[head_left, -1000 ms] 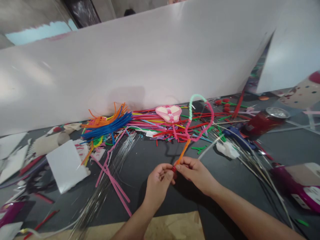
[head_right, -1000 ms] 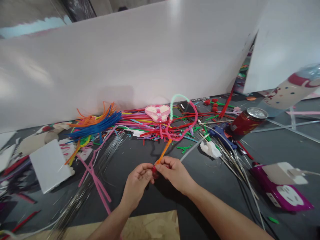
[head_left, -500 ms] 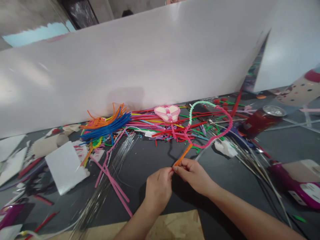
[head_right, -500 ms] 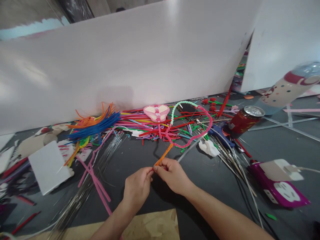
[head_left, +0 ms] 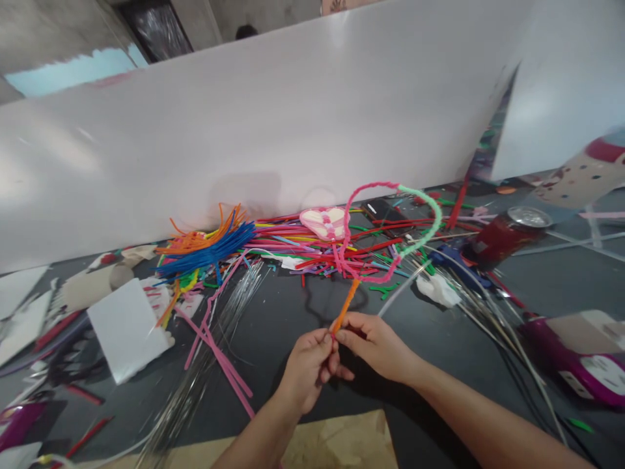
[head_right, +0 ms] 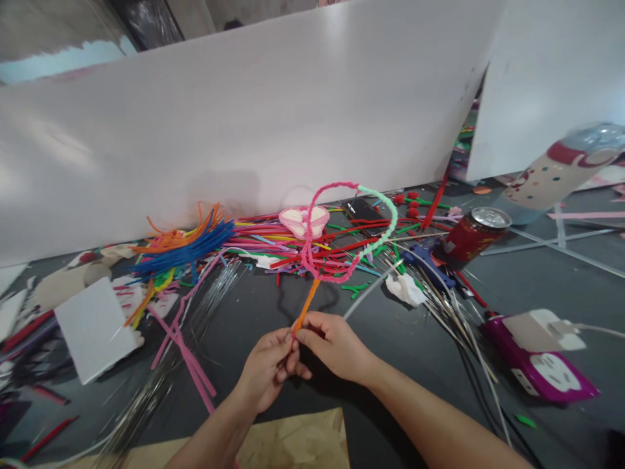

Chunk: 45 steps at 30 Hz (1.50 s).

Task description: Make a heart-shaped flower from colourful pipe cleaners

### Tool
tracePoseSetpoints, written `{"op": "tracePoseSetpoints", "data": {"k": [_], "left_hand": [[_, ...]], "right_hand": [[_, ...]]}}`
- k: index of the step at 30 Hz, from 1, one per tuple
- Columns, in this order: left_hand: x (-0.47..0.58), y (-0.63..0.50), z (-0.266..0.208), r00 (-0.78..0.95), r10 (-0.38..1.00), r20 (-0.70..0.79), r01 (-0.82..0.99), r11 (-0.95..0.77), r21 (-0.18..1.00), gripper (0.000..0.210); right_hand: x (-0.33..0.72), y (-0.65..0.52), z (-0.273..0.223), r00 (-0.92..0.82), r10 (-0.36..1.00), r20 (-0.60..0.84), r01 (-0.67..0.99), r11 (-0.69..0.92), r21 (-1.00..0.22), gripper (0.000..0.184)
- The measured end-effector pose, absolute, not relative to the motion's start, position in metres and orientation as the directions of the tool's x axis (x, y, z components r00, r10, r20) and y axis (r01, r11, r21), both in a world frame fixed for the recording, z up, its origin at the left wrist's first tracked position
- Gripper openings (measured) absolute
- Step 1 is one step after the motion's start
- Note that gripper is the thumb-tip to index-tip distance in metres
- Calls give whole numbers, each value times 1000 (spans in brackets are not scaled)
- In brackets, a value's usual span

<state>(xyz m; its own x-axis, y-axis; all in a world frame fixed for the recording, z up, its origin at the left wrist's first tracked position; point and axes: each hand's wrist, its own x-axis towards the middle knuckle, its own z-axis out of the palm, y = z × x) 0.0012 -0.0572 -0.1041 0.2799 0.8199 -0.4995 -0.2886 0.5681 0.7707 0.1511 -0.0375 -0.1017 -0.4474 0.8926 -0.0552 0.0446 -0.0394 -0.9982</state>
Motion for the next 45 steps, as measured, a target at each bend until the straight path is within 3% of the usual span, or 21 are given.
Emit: {"op": "tracePoseSetpoints", "data": {"k": [2, 5, 9, 13, 16, 18, 21, 23, 25, 27, 29, 32, 35, 39, 42, 45], "left_hand": [[1, -57, -101, 321, 797, -511, -312, 599, 738, 28], [1, -55, -99, 266, 837, -478, -220, 535, 816, 31], [-1, -56, -99, 74, 958, -275, 145, 263, 954, 23], [-6, -59, -98, 62, 997, -50, 540, 9, 842, 17], [-8, -59, -98, 92, 996, 9, 615, -64, 786, 20], [-7, -57, -98, 75, 996, -47, 529, 0, 849, 21], [-6, -56, -97, 103, 955, -278, 136, 264, 955, 23], [-5, -55, -96, 198, 891, -408, -162, 441, 883, 23], [-5, -54, -95, 316, 821, -475, -331, 565, 756, 19], [-4, -54, -93, 398, 764, -508, -377, 641, 669, 15], [-4, -54, -92, 388, 761, -520, -360, 644, 675, 16], [-4, -54, -93, 211, 880, -425, -211, 466, 859, 27], [-7, -58, -96, 45, 984, -173, 176, 163, 971, 26], [-10, -62, -99, 88, 990, 107, 625, -138, 768, 15], [-10, -61, -100, 140, 981, 137, 717, -196, 670, 20], [-10, -59, -98, 109, 992, 59, 687, -118, 717, 21]], "right_hand": [[152, -36, -103, -451, 887, -99, 5, -109, -994, 18], [152, -34, -105, -404, 903, -149, 20, -154, -988, 24], [151, -34, -107, -317, 930, -186, 97, -163, -982, 25], [148, -35, -108, -288, 937, -195, 119, -167, -979, 25], [148, -36, -107, -289, 936, -203, 100, -181, -978, 27], [149, -36, -105, -297, 936, -188, 95, -167, -981, 28], [150, -37, -101, -391, 909, -145, 42, -140, -989, 27], [150, -38, -99, -447, 885, -128, -11, -148, -989, 26], [149, -38, -99, -460, 879, -125, -38, -160, -986, 26], [149, -38, -100, -448, 884, -132, -38, -166, -985, 28], [149, -38, -100, -417, 897, -148, -19, -172, -985, 30], [150, -37, -99, -340, 925, -167, 45, -162, -986, 31], [150, -36, -99, -283, 944, -172, 103, -148, -984, 28], [148, -36, -102, -263, 948, -182, 124, -154, -980, 26], [148, -38, -103, -265, 946, -186, 130, -156, -979, 26], [148, -38, -101, -290, 944, -155, 108, -129, -986, 24]]}}
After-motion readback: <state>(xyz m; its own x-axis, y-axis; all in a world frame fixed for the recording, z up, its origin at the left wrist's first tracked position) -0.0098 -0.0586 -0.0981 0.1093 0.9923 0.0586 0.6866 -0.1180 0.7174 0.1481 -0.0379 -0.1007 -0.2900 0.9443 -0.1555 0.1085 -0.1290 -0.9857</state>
